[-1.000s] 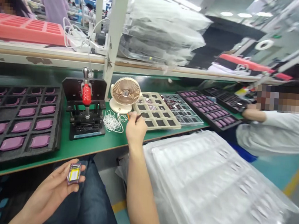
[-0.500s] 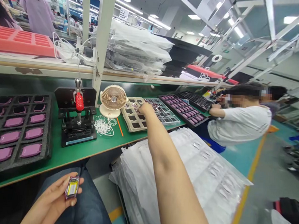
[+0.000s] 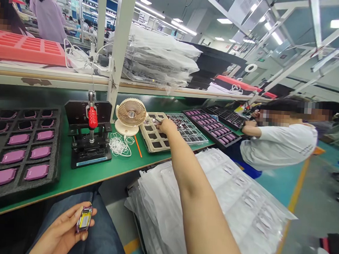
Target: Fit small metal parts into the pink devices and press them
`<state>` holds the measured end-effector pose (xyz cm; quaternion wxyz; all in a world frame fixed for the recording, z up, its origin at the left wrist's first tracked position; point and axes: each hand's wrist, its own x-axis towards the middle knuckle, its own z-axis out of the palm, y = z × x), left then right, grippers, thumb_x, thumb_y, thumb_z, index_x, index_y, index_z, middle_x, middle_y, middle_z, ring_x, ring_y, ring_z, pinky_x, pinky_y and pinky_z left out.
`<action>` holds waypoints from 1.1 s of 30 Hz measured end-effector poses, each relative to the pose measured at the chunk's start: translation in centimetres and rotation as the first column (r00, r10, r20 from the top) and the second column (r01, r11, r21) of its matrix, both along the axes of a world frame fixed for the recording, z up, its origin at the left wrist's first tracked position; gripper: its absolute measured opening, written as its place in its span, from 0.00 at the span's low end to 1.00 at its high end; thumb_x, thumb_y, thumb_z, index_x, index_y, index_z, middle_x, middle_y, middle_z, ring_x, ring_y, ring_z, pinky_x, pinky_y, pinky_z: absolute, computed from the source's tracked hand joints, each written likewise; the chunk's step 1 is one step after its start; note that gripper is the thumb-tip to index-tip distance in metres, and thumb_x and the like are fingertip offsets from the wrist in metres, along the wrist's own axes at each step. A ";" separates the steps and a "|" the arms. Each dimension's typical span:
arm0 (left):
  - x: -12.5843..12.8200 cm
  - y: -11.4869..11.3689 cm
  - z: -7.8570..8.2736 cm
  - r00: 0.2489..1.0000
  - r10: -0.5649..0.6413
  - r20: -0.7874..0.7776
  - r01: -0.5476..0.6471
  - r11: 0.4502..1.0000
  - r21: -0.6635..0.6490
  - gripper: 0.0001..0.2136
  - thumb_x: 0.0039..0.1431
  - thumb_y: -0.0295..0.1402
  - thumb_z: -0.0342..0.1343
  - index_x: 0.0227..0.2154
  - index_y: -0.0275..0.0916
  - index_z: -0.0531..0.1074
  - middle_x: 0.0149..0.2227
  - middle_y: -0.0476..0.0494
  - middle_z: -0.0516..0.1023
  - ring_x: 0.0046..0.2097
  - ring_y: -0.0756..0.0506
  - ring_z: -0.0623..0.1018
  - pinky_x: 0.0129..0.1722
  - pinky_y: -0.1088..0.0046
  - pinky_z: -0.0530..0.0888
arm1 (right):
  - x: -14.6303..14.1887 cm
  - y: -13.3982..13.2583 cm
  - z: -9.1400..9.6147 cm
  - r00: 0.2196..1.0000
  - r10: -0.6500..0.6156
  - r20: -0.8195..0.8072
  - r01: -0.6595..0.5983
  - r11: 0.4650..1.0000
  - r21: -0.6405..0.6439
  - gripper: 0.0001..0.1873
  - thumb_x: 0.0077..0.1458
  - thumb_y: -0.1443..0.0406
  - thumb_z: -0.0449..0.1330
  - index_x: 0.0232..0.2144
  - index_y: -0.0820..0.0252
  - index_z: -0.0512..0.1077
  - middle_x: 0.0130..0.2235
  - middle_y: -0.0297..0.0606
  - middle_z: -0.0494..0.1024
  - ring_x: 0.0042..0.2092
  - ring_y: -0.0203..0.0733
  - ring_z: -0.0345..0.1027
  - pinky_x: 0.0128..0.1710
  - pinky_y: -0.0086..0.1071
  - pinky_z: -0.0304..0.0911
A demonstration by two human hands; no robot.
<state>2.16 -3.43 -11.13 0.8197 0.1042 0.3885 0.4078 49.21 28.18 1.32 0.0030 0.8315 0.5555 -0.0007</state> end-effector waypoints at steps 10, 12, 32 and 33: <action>-0.3 0.5 2.3 0.999 0.043 -0.001 -0.043 0.999 0.033 0.20 0.55 0.38 0.75 0.49 0.36 0.84 0.48 0.29 0.86 0.42 0.37 0.85 0.36 0.65 0.80 | -1.8 -3.2 4.4 0.988 -0.050 -0.143 0.086 0.962 0.260 0.15 0.71 0.57 0.61 0.50 0.63 0.77 0.50 0.43 0.81 0.52 0.48 0.76 0.56 0.48 0.71; -0.1 1.2 3.6 0.998 0.060 0.006 -0.060 0.996 0.061 0.21 0.56 0.37 0.74 0.51 0.37 0.83 0.51 0.29 0.85 0.44 0.37 0.85 0.38 0.65 0.81 | -3.4 -4.6 5.8 0.980 -0.075 -0.186 0.137 0.928 0.347 0.15 0.74 0.60 0.55 0.48 0.65 0.77 0.48 0.47 0.82 0.51 0.50 0.77 0.56 0.45 0.70; -0.2 2.7 6.2 0.893 0.447 -0.057 -0.409 0.856 0.316 0.17 0.50 0.30 0.77 0.44 0.41 0.82 0.51 0.40 0.82 0.58 0.36 0.80 0.55 0.60 0.78 | -31.9 -28.5 -6.2 0.302 0.838 -0.455 -0.268 0.532 0.803 0.12 0.63 0.72 0.67 0.44 0.49 0.80 0.41 0.35 0.86 0.43 0.44 0.83 0.42 0.35 0.79; -0.1 2.7 6.2 0.891 0.449 -0.067 -0.405 0.852 0.331 0.17 0.50 0.29 0.77 0.44 0.41 0.82 0.51 0.39 0.83 0.58 0.36 0.80 0.56 0.60 0.78 | -31.9 -28.4 -6.3 0.306 0.840 -0.448 -0.274 0.528 0.804 0.12 0.64 0.73 0.67 0.44 0.49 0.80 0.41 0.36 0.86 0.43 0.44 0.83 0.41 0.35 0.79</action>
